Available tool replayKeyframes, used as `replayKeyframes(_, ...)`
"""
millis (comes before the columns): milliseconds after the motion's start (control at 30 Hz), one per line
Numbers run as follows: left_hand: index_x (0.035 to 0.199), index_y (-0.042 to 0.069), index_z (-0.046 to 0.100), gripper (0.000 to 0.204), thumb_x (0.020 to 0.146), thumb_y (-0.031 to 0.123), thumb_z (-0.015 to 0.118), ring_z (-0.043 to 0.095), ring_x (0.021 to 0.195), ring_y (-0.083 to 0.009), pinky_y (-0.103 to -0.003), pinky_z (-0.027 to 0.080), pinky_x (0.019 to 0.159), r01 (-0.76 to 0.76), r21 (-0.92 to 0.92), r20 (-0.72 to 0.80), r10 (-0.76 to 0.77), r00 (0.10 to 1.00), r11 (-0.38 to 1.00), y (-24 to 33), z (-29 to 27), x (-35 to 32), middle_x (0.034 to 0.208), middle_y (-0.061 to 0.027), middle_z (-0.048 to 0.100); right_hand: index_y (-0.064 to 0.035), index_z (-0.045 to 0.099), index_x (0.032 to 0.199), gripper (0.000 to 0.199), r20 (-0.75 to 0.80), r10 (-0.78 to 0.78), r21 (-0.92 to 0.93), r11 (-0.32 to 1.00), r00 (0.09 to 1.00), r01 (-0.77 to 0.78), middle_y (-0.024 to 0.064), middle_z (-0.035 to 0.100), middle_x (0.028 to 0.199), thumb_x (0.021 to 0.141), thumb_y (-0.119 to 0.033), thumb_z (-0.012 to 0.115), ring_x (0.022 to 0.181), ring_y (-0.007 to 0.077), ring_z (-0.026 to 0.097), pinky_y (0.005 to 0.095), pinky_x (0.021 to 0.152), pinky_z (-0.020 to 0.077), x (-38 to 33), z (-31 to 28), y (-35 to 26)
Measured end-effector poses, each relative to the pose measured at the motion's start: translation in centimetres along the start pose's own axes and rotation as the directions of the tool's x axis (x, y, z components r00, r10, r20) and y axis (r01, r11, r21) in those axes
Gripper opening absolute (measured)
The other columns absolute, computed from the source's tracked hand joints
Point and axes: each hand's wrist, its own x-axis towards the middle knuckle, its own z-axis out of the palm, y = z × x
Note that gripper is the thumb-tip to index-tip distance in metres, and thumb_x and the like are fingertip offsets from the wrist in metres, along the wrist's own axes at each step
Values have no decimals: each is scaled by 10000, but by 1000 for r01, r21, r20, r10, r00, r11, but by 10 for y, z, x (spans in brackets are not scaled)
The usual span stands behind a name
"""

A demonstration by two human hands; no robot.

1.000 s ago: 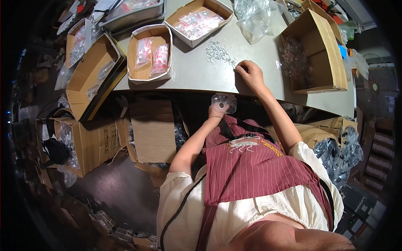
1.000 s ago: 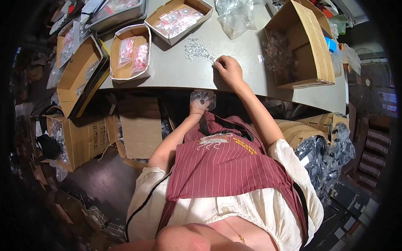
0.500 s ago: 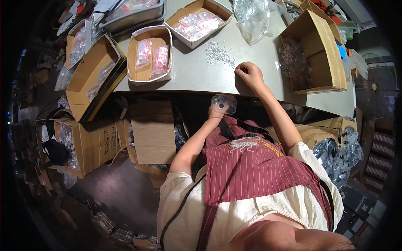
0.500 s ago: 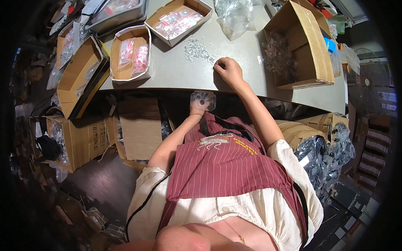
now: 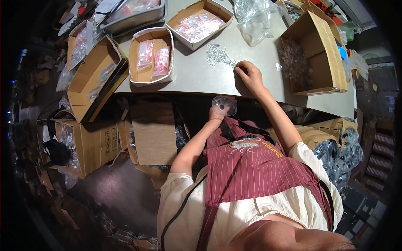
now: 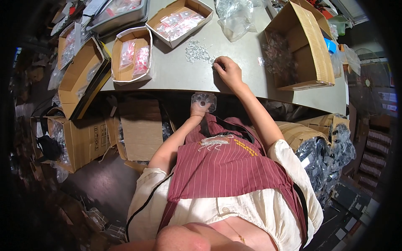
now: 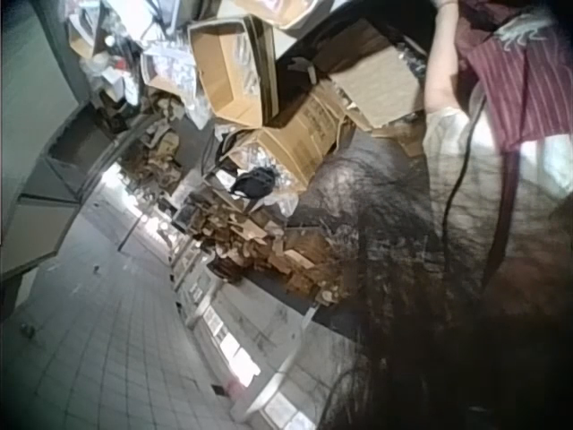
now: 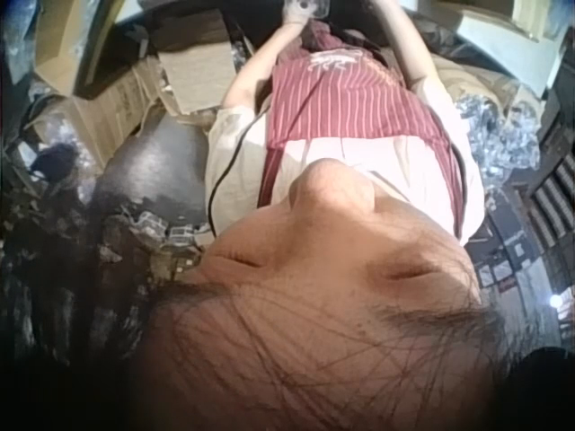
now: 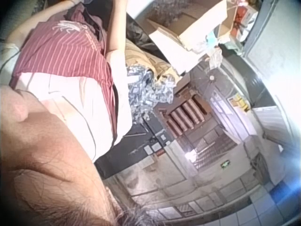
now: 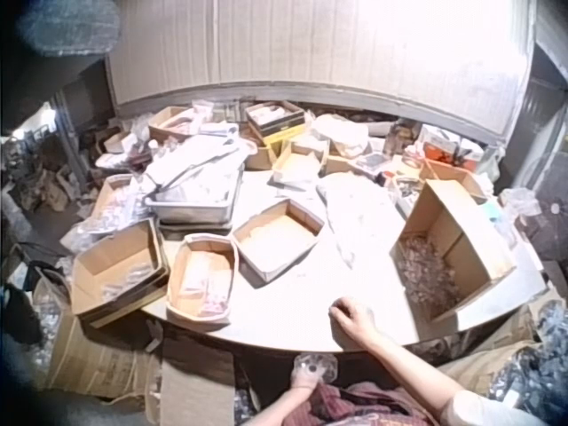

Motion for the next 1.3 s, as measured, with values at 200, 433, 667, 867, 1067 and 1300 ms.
replayKeyframes(200,894,8,727,270,804,252,800,708,619,-234,-360,557,580,-118,52,-59,121,991,992,2,-2,-4,778,-110,722,-91,711,956,142,-29,-99,-142,985,995,94,100,704,954,902,-221,690,855,306,685,403,731,538,1,6,-9)
replayKeyframes(433,878,13,724,289,793,278,804,707,631,-232,-368,552,589,-113,78,-59,118,991,991,7,-3,-4,783,-119,721,-71,722,941,169,9,-15,-185,983,1000,16,126,717,957,867,-214,669,883,330,693,418,763,548,8,1,-5)
replayKeyframes(667,919,16,721,271,819,255,799,692,591,-212,-347,548,567,-102,51,-40,104,994,993,0,2,0,773,-97,714,-62,724,944,191,73,13,-157,988,997,-2,146,718,953,846,-216,665,889,344,693,426,780,549,9,-14,7)
replayKeyframes(867,927,7,720,253,836,232,791,685,565,-190,-325,540,536,-94,0,-34,94,995,996,-9,5,4,780,-91,717,-15,716,955,197,90,-33,-168,985,995,48,158,724,921,866,-189,688,832,311,705,376,757,547,6,-16,10)
replayKeyframes(1067,920,53,772,451,768,477,786,730,865,-367,-436,586,730,13,-52,13,-12,1000,999,-8,3,4,914,-200,744,-18,733,998,184,123,38,-78,997,992,-28,140,734,886,910,-162,660,809,260,705,343,754,540,7,-18,17)
replayKeyframes(1300,910,7,725,260,845,250,788,693,571,-189,-323,542,533,-73,58,-36,75,997,996,-6,9,6,763,-95,720,-37,749,1003,188,39,22,-21,1000,999,-21,108,684,923,860,-62,628,832,199,654,311,763,515,2,-20,30)
